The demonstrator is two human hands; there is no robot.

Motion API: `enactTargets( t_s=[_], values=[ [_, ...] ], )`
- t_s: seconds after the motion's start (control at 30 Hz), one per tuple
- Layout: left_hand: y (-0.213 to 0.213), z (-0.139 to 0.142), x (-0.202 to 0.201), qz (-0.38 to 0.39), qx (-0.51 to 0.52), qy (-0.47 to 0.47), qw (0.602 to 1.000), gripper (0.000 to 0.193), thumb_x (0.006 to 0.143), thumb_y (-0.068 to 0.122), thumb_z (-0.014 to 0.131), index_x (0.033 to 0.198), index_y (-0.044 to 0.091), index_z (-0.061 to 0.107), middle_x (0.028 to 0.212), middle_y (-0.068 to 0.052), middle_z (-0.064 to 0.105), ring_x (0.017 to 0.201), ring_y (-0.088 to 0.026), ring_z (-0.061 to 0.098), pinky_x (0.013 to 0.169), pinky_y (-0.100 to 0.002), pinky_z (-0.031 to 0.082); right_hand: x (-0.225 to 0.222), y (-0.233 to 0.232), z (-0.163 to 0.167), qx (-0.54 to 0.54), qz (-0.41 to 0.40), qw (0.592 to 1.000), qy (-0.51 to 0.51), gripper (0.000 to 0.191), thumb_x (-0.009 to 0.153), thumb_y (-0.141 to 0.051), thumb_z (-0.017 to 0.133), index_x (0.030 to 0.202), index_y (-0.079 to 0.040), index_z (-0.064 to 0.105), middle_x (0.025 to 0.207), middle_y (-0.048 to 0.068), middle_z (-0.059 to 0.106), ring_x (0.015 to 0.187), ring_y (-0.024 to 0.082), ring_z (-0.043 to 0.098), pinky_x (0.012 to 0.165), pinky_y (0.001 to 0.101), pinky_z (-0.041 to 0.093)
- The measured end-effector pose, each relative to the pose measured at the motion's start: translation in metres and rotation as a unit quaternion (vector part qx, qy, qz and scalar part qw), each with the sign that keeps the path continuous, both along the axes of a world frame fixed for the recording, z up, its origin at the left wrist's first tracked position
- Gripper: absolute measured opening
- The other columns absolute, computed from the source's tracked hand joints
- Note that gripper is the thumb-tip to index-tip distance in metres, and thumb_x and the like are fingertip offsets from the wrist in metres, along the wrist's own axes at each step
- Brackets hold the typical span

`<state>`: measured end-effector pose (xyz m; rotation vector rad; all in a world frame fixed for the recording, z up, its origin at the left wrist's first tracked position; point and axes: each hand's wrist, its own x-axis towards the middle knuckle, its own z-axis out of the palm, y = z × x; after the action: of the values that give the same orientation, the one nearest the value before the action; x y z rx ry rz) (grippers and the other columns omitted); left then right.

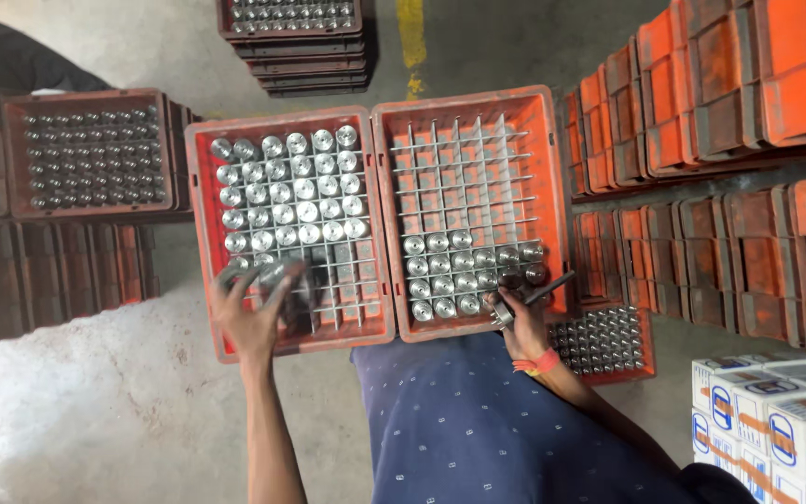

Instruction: The person picks up knurled metal knob parts one at a time and places them upright into the cells of a slotted divider tray, filling the grid row by row. The person holds a metal rod in one hand while transferring the parts from a pile into the tray compartments.

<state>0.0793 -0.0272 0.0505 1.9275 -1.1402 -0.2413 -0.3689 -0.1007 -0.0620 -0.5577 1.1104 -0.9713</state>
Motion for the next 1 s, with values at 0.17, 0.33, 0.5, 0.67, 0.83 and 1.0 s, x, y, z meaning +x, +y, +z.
enactTargets(
  t_s=[0.17, 0.33, 0.5, 0.67, 0.83, 1.0],
  values=[
    [-0.025, -0.008, -0.057, 0.023, -0.152, 0.357, 0.921, 0.04, 0.082, 0.021, 0.091, 0.105, 0.008, 0.06, 0.105, -0.001, 0.061, 0.098, -0.015, 0.059, 0.084, -0.031, 0.051, 0.011, -0.003, 0.002, 0.109, 0.006, 0.994, 0.005, 0.021, 0.098, -0.009, 0.061, 0.117, -0.005, 0.066, 0.095, 0.01, 0.074, 0.087, 0.019, 0.073, 0.069, 0.0342, 0.054],
    [-0.049, -0.038, -0.17, -0.079, 0.128, 0.39, 0.908, 0.02, 0.087, 0.018, 0.081, 0.093, 0.002, 0.072, 0.076, -0.004, 0.07, 0.065, -0.012, 0.061, 0.058, -0.031, 0.049, 0.051, -0.014, 0.033, 0.045, 0.018, 0.999, -0.025, 0.015, 0.095, -0.003, 0.062, 0.11, -0.006, 0.065, 0.091, 0.004, 0.066, 0.081, 0.015, 0.069, 0.071, 0.0308, 0.058],
    [-0.032, -0.02, -0.253, -0.15, 0.264, 0.266, 0.915, 0.034, 0.081, 0.027, 0.083, 0.102, 0.004, 0.072, 0.081, -0.015, 0.075, 0.072, -0.028, 0.072, 0.066, -0.04, 0.054, 0.06, -0.029, 0.066, -0.002, -0.01, 0.998, -0.054, 0.01, 0.097, 0.001, 0.062, 0.106, -0.004, 0.062, 0.099, 0.003, 0.063, 0.083, 0.016, 0.068, 0.075, 0.0293, 0.058],
    [-0.041, -0.018, -0.291, -0.212, 0.274, 0.221, 0.912, 0.042, 0.074, 0.028, 0.085, 0.108, 0.007, 0.074, 0.092, -0.02, 0.077, 0.085, -0.04, 0.073, 0.073, -0.047, 0.055, 0.037, -0.03, 0.08, -0.033, 0.056, 0.997, -0.045, 0.011, 0.101, -0.002, 0.06, 0.112, -0.004, 0.06, 0.091, 0.004, 0.062, 0.081, 0.013, 0.066, 0.071, 0.0286, 0.055],
    [-0.05, -0.04, -0.311, -0.263, 0.312, 0.234, 0.882, 0.042, 0.074, 0.03, 0.086, 0.104, 0.004, 0.075, 0.091, -0.02, 0.078, 0.088, -0.036, 0.076, 0.079, -0.045, 0.056, 0.003, -0.032, 0.068, -0.106, 0.14, 0.984, -0.033, 0.012, 0.104, -0.007, 0.058, 0.116, -0.003, 0.059, 0.096, 0.005, 0.065, 0.09, 0.011, 0.066, 0.081, 0.0275, 0.055],
    [-0.062, -0.044, -0.331, -0.299, 0.281, 0.274, 0.87, 0.051, 0.074, 0.03, 0.086, 0.114, 0.001, 0.071, 0.097, -0.02, 0.078, 0.092, -0.033, 0.077, 0.082, -0.043, 0.057, -0.021, -0.049, 0.038, -0.018, 0.091, 0.995, -0.034, 0.013, 0.098, -0.003, 0.06, 0.111, -0.003, 0.063, 0.102, 0.005, 0.069, 0.086, 0.011, 0.066, 0.077, 0.0277, 0.056]
  ],
)
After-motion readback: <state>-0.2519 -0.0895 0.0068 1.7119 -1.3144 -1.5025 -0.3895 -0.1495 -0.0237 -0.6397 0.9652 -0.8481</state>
